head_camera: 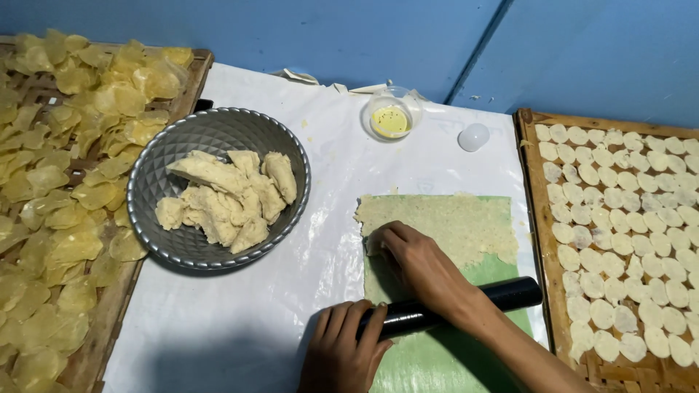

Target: Roll out thin sheets of cracker dough using a rolling pin on a flat surface.

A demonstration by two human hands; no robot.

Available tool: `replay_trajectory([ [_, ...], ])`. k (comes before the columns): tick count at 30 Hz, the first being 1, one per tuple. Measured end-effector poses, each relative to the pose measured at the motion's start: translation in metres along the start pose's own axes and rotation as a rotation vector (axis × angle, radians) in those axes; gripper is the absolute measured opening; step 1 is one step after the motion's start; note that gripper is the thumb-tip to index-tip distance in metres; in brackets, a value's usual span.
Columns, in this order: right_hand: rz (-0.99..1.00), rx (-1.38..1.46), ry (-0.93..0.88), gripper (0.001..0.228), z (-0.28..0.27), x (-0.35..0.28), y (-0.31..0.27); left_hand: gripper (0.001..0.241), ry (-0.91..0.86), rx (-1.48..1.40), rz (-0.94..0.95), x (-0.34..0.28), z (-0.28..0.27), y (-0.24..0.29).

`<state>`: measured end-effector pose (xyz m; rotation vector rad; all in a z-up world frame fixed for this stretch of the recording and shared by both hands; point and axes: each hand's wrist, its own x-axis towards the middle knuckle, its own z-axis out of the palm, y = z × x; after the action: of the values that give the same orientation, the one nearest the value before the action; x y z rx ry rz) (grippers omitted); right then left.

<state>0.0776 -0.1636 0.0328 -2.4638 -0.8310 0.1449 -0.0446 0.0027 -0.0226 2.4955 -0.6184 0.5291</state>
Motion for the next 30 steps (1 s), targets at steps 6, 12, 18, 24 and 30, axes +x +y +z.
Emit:
replay_trajectory([
  [6,-0.147,-0.057,-0.015,0.026,0.001,0.010,0.009,0.082,-0.053,0.104,-0.005,0.003,0.009,-0.008],
  [12,-0.235,-0.160,-0.036,0.014,-0.002,0.010,0.019,0.072,-0.014,0.089,0.044,0.012,0.004,-0.011],
  [18,-0.272,-0.187,0.012,0.037,-0.004,0.012,0.016,0.071,0.000,0.110,0.149,0.029,-0.017,-0.015],
  [24,-0.139,-0.221,-0.046,0.016,0.009,0.015,0.020,0.047,0.101,0.147,0.188,0.031,-0.018,-0.014],
  [30,-0.034,0.029,-0.153,0.037,-0.021,0.014,0.010,0.072,-0.020,0.064,0.132,0.021,-0.023,-0.020],
])
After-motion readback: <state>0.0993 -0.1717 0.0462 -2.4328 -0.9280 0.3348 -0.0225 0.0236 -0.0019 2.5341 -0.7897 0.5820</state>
